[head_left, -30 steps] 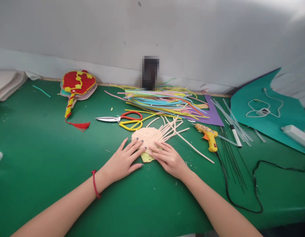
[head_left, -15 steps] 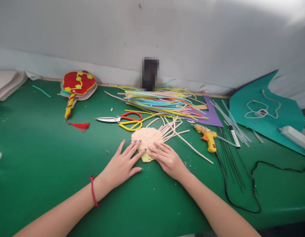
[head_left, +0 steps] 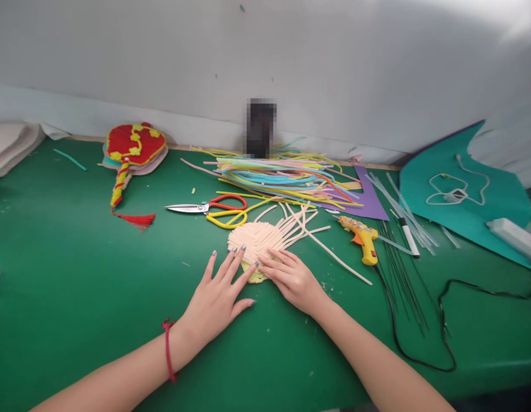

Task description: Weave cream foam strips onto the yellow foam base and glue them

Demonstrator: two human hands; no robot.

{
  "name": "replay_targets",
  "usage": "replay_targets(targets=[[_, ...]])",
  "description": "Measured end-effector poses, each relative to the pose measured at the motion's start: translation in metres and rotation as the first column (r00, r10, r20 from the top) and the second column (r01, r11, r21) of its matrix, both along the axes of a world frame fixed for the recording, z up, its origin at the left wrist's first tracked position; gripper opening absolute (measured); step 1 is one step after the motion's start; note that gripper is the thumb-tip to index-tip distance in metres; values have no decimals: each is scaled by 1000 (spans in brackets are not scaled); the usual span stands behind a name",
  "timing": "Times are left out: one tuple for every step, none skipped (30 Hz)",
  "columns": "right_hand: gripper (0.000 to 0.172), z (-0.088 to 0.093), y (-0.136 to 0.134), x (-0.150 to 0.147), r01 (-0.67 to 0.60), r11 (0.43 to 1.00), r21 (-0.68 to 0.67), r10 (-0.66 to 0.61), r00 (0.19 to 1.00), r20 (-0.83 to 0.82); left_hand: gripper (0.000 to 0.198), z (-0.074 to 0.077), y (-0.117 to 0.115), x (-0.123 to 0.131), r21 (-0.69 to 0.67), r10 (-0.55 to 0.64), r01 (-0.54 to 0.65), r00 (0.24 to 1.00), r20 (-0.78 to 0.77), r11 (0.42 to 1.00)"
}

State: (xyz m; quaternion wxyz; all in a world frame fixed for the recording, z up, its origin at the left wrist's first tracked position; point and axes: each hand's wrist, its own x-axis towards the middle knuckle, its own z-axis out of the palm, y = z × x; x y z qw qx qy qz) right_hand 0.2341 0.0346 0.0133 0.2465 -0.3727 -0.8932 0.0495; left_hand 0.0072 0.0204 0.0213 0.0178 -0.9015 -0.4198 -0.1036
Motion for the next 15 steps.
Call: replay_targets(targets=[[29, 0, 0, 0, 0, 1000, -3, 0, 1000, 0, 59, 0, 1, 0, -1, -12, 12, 1000, -1, 1000], [30, 0, 0, 1, -2, 1000, -5, 2, 1000, 0, 59, -1, 2, -1, -6, -16, 16, 1000, -4, 1000], [30, 0, 0, 1, -6, 1000, -10, 6, 1000, 1, 59, -1, 3, -1, -11, -15, 15, 1000, -9, 1000], [31, 1, 0, 1, -10, 1000, -19, 10, 1000, 9, 59, -2, 3, -1, -15, -11, 11, 1000, -15, 1000], [33, 2, 0, 1, -12, 999, -34, 13, 1000, 25, 60, -2, 4, -1, -17, -6, 5, 1000, -22, 1000], [35, 2, 0, 1, -10, 999, -53, 13, 999, 50, 60, -2, 4, -1, -18, 0, -1, 1000, -29, 1000], [39, 3, -1, 1, -4, 997, -72, 10, 997, 82, 60, -2, 4, -1, -18, 6, -6, 999, -35, 1000], [43, 3, -1, 1, 5, 996, -89, 6, 993, 119, 61, -2, 4, -1, -15, 9, -10, 999, -39, 1000], [48, 3, -2, 0, 13, 995, -101, 3, 988, 153, 61, -2, 4, -1, -12, 11, -11, 999, -41, 1000], [52, 3, -2, 0, 18, 994, -107, 2, 984, 180, 61, -2, 4, -1, -9, 11, -12, 999, -41, 1000], [56, 2, -2, 0, 23, 994, -108, -1, 980, 197, 60, -2, 4, -1, -7, 11, -12, 999, -38, 1000], [59, 1, -2, 0, 33, 994, -107, -10, 978, 209, 60, -2, 4, -1, -5, 12, -12, 999, -34, 1000], [60, 0, -2, 0, 46, 993, -104, -23, 977, 214, 60, -3, 4, -1, -3, 12, -12, 1000, -28, 1000], [61, -1, -2, -1, 61, 993, -105, -37, 976, 214, 60, -3, 4, -1, -2, 12, -12, 1000, -21, 1000], [61, -1, -1, -1, 74, 991, -109, -50, 977, 208, 60, -4, 4, -1, 0, 11, -11, 1000, -12, 1000]])
